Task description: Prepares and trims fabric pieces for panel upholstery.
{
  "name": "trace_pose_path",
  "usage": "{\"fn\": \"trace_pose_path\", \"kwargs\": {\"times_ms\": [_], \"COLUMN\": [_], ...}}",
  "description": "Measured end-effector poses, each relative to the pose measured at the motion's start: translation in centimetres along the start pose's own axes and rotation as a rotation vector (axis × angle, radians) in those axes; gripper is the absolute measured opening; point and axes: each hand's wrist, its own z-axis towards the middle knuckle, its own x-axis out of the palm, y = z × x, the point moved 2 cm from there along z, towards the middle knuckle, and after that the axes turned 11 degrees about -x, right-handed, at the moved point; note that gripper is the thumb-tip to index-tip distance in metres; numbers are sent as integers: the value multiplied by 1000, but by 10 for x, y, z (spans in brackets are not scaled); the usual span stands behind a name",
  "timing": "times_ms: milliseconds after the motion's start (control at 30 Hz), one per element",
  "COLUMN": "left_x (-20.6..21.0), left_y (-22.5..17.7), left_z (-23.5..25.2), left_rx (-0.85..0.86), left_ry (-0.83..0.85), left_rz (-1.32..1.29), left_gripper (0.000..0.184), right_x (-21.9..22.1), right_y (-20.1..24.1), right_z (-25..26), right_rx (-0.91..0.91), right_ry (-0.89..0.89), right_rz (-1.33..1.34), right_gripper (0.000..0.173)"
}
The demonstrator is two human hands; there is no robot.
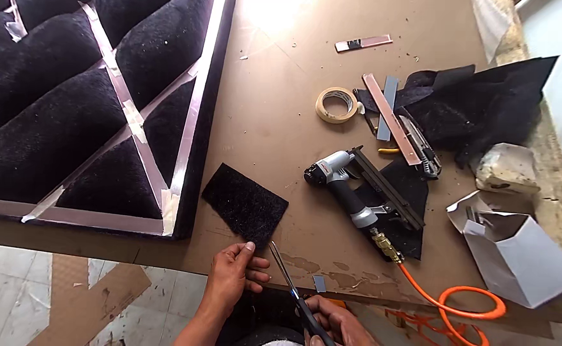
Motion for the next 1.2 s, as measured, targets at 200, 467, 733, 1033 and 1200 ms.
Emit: {"fn": "trace_pose_path", "kwargs": {"times_ms": [200,467,733,1033,1200], "left_x": [3,10,22,27,27], "left_y": [-3,5,25,34,33], "left_z": [-1,-1,-3,-2,0], "left_rx": [-17,-23,38,139,131], "left_ry": [12,55,75,44,40], "left_rz": [8,-9,-74,-110,-107], "left_gripper": [30,28,27,27,26], "right_x": [15,38,45,50,53], "right_y": [-3,5,7,6,6], "right_z": [6,21,27,33,33], "right_rx": [34,25,-6,-34,-41], "right_ry": [-17,-108,-147,-197,-226], "right_rz": [8,78,140,122,96], "right_gripper": [64,64,67,67,63]}}
